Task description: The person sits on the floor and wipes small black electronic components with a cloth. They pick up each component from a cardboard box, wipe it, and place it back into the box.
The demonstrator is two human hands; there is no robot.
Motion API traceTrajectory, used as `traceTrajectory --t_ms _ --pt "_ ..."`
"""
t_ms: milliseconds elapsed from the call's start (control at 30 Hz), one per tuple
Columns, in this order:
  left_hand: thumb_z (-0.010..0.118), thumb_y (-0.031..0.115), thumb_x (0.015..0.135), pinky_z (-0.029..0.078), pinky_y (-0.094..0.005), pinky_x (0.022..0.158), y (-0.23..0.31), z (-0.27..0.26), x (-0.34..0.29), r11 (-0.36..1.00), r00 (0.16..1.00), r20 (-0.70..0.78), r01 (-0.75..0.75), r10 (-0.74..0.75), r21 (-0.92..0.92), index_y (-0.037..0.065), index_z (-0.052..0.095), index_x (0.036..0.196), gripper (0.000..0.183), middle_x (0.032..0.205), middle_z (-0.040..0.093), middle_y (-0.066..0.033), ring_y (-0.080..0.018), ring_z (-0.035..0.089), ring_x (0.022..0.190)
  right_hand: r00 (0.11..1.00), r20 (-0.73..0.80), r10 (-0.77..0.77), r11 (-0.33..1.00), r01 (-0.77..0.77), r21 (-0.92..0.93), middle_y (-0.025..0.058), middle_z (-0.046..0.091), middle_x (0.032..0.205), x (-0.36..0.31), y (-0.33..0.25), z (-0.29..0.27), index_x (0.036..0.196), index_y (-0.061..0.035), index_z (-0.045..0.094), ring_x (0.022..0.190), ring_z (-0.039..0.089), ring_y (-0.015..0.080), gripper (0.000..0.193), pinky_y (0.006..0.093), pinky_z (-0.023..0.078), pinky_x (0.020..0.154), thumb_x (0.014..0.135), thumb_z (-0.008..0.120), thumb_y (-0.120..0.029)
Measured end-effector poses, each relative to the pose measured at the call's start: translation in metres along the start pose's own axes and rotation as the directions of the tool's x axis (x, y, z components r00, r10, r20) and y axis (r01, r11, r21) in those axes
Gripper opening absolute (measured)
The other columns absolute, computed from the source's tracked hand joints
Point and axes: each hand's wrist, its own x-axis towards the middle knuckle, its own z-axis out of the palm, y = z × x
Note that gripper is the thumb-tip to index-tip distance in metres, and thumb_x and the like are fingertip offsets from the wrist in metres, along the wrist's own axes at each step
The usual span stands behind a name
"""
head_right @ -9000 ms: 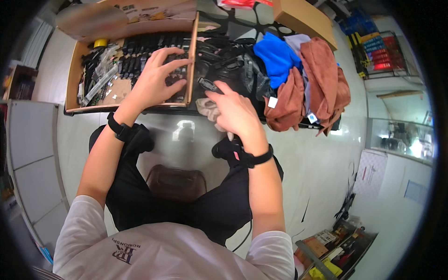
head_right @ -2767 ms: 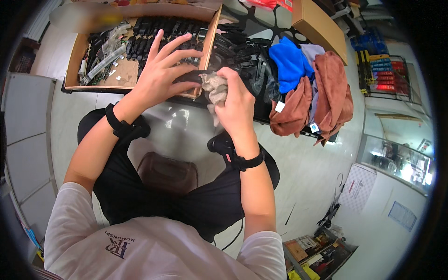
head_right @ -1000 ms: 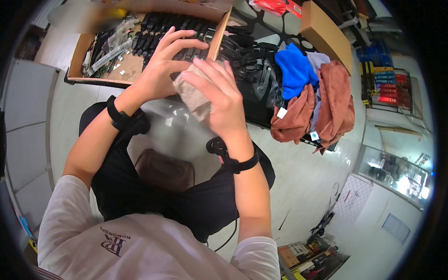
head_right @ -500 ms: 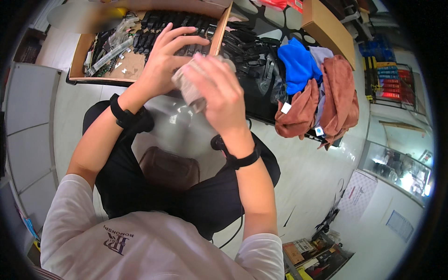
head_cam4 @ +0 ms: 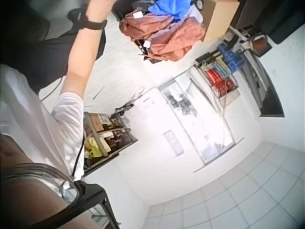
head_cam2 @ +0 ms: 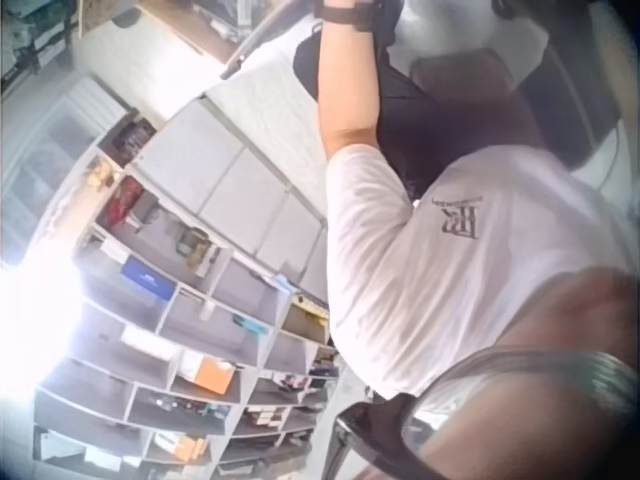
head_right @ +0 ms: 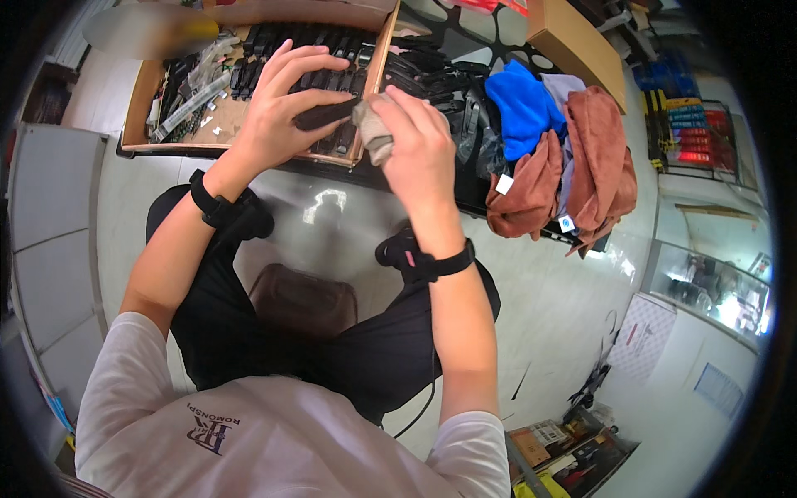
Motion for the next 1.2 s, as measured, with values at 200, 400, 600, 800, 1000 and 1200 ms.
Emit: traceTrajectory --t_ms 200,400,600,800,1000,1200 --pt "0.09 0.002 0.073 0.043 -0.0481 0.127 0.0 -0.003 -0.001 0.955 0.985 0.114 0.154 -0.128 -0.253 0.013 0.084 0.114 0.043 0.15 0.066 -0.0074 -0.0333 0.057 0.144 0.998 0.035 -0.05 0.985 0.043 0.169 0.0112 0.076 0.141 -0.01 -0.003 -0.015 0.129 -0.0119 0.081 0.119 0.075 0.0369 0.046 0.0447 0.061 0.104 0.084 0.081 -0.005" --pt "0.078 -0.003 0.079 0.04 -0.0481 0.129 0.002 0.004 0.0 0.867 0.974 0.18 0.208 -0.139 -0.453 0.011 0.078 0.127 0.05 0.158 0.06 -0.0091 -0.0336 0.052 0.151 1.0 -0.012 -0.029 0.974 0.031 0.225 0.0106 0.078 0.137 -0.01 -0.014 -0.009 0.126 -0.0092 0.08 0.116 0.076 0.0355 0.043 0.0435 0.062 0.101 0.084 0.085 -0.008" --pt "0.066 0.012 0.092 0.016 -0.0572 0.139 0.0 0.009 -0.003 0.886 0.956 0.291 0.163 -0.033 -0.434 0.014 0.072 0.141 0.049 0.175 0.044 -0.0135 -0.0411 0.031 0.166 0.999 0.039 0.013 0.961 -0.023 0.274 0.0128 0.076 0.14 -0.015 -0.01 -0.003 0.132 -0.009 0.081 0.12 0.075 0.0367 0.047 0.0442 0.061 0.103 0.085 0.087 -0.009" --pt "0.075 0.018 0.098 0.023 -0.0642 0.136 -0.001 0.008 -0.004 0.995 0.969 0.248 0.024 0.001 -0.094 0.014 0.069 0.136 0.039 0.161 0.056 -0.0076 -0.0386 0.04 0.159 0.992 0.12 0.043 0.954 -0.077 0.29 0.0139 0.076 0.138 -0.017 0.0 -0.016 0.13 -0.0073 0.08 0.122 0.075 0.0366 0.048 0.0433 0.061 0.104 0.083 0.082 -0.002" --pt "0.079 0.02 0.088 0.027 -0.0659 0.134 0.003 0.009 -0.006 0.996 0.967 0.255 -0.047 0.027 0.074 0.005 0.067 0.123 0.04 0.138 0.062 -0.0094 -0.0358 0.05 0.15 0.983 0.04 0.181 0.925 -0.184 0.331 0.0162 0.075 0.137 -0.013 0.009 -0.035 0.13 -0.01 0.076 0.124 0.075 0.0371 0.052 0.042 0.06 0.105 0.079 0.079 0.003" --pt "0.083 0.022 0.086 0.027 -0.0665 0.135 0.008 0.011 -0.005 0.996 0.947 0.319 -0.062 0.041 0.058 0.003 0.068 0.117 0.04 0.132 0.061 -0.0106 -0.0362 0.052 0.147 0.987 0.118 0.106 0.948 -0.136 0.286 0.0149 0.075 0.139 -0.014 0.017 -0.038 0.129 -0.0117 0.078 0.122 0.075 0.0371 0.049 0.0405 0.06 0.105 0.082 0.079 0.003"
